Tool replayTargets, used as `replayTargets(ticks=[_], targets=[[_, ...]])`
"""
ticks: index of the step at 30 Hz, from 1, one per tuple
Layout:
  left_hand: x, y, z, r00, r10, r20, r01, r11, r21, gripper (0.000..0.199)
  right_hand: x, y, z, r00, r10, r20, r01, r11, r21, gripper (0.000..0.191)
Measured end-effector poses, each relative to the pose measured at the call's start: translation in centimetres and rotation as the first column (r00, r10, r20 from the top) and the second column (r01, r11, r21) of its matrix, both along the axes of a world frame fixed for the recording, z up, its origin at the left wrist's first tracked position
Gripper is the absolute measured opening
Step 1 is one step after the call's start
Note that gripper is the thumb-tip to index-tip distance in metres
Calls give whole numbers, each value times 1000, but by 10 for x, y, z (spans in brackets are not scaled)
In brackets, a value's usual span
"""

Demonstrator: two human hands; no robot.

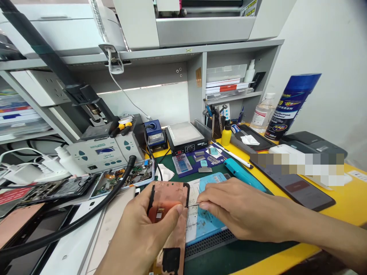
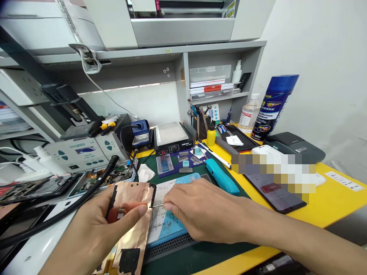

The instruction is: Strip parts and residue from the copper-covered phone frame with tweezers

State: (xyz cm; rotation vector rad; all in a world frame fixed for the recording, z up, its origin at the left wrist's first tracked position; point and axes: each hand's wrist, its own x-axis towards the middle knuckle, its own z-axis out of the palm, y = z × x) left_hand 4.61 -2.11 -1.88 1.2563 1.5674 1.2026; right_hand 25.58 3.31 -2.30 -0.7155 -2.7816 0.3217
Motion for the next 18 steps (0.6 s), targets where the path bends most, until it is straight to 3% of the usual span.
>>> replayTargets(ticks=[10,18], targets=[[-2,0,-5,996,-27,-88,28,1000,8,25,-2,-3,-8,1000,0,27,-3,995,100,20],[-7,3,-3,999,-48,-16,47,997,-53,23,-6,-4,-18,997,22,-74,4,943,333,25]])
